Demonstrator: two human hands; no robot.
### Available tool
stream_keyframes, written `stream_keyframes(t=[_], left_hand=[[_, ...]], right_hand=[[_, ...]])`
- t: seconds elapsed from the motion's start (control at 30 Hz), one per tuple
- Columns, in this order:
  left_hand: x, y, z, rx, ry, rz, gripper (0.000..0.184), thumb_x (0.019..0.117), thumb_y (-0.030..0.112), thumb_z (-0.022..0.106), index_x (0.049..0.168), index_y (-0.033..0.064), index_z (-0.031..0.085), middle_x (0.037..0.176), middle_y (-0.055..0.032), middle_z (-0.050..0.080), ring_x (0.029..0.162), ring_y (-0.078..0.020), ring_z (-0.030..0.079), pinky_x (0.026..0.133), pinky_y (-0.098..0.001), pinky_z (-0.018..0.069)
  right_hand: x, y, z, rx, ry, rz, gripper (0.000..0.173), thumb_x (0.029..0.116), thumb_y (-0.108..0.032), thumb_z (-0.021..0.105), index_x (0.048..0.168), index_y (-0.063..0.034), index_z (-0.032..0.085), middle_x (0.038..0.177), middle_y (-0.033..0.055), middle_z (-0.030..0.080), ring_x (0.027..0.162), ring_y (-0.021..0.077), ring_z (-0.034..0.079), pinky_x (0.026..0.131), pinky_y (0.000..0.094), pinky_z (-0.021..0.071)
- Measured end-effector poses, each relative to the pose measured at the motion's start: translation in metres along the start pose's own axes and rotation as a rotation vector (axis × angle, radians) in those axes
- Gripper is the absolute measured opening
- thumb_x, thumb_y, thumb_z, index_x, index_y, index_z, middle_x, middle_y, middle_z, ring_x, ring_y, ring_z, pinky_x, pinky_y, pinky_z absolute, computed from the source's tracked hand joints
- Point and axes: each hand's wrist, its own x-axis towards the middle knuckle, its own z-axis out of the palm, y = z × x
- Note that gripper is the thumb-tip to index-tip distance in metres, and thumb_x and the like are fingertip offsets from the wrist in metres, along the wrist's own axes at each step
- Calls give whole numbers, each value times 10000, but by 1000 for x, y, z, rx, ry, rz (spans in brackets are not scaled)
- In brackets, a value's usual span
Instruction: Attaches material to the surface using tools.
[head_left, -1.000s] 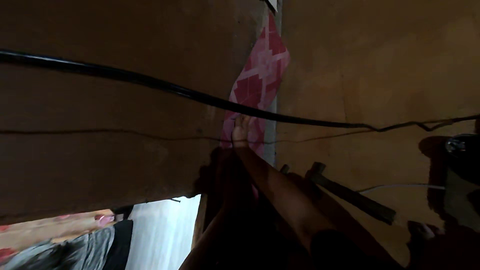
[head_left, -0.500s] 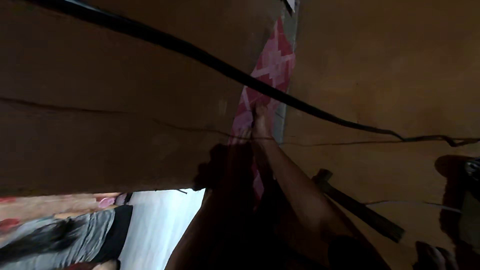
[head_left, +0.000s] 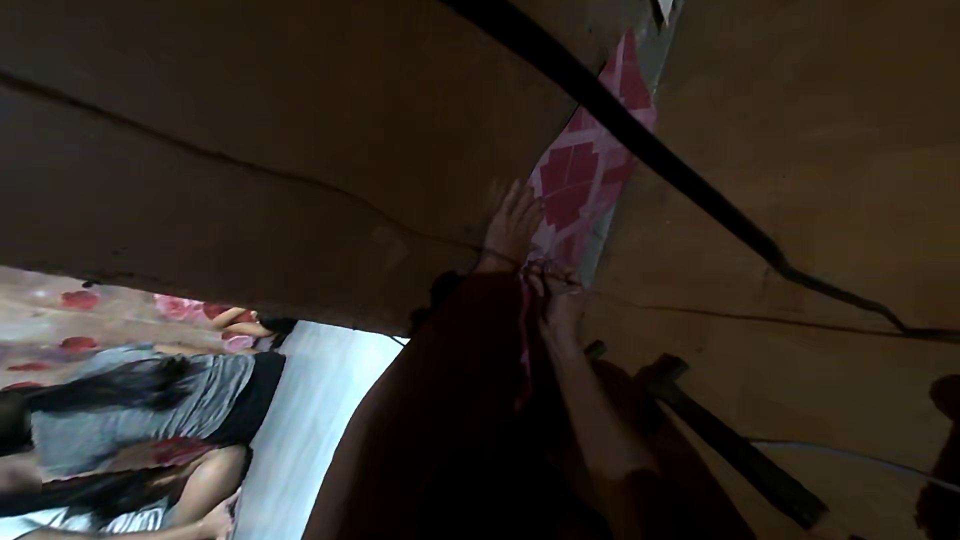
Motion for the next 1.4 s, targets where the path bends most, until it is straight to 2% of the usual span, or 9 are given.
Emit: stream_keyframes(t=[0.1,0.17,0.23,0.33,0.5,0.83,1.03,1.17,1.4], left_hand=[[7,5,-9,-44,-48,-68,524,940,-139,533,1445,3,546,1642,-198,323,1562,-328,222,1295,-418,105],[10,-5,-11,25,-63,4,540,957,71,675,1480,73,542,1633,-137,377,1563,-323,218,1264,-533,32],[14,-15,-16,107,-90,75,576,979,310,685,1505,136,525,1629,-77,400,1566,-319,213,1257,-593,9],[23,-26,-27,137,-101,137,577,995,402,646,1514,187,518,1614,-83,420,1548,-337,255,1239,-632,25],[29,-33,-37,115,-145,155,552,999,414,637,1495,191,544,1623,-47,413,1567,-309,211,1234,-637,-48],[34,-41,-29,149,-136,199,562,981,476,640,1445,163,595,1589,-64,460,1563,-341,206,1223,-661,-61],[31,-42,-32,172,-133,196,604,982,459,647,1484,137,551,1614,-86,422,1567,-353,185,1222,-666,-45],[33,-43,-28,134,-66,197,576,944,445,704,1425,142,614,1594,-88,453,1562,-356,206,1224,-667,-39],[33,-43,-29,182,-108,188,585,976,481,643,1475,184,565,1611,-57,431,1563,-350,208,1222,-672,-41]], right_hand=[[-9,3,-2,-89,-55,-48,184,944,138,545,1106,55,570,931,110,733,836,178,741,788,339,637],[-13,3,-2,-107,-75,-48,163,953,128,554,1101,63,578,939,123,733,841,190,745,791,345,640],[-15,2,0,-175,-107,-80,142,954,100,587,1091,77,611,932,135,734,813,197,744,765,349,645],[-12,3,-2,-261,-191,-185,125,956,71,613,1079,71,634,918,134,749,795,222,756,762,375,656],[-18,5,-7,-410,-283,-287,108,972,38,599,1078,52,612,928,99,751,832,187,755,783,357,647],[-19,11,-10,-428,-346,-302,103,971,34,605,1069,0,609,937,54,751,883,156,746,837,343,630],[-22,13,-3,-501,-322,-339,85,944,4,654,1029,9,652,897,2,694,812,42,662,781,234,577],[-23,15,1,-497,-323,-381,62,917,21,679,978,12,679,849,-4,701,749,15,650,724,193,568],[-21,17,11,-502,-303,-381,67,918,-7,705,984,6,705,871,14,715,755,36,664,724,215,578]])
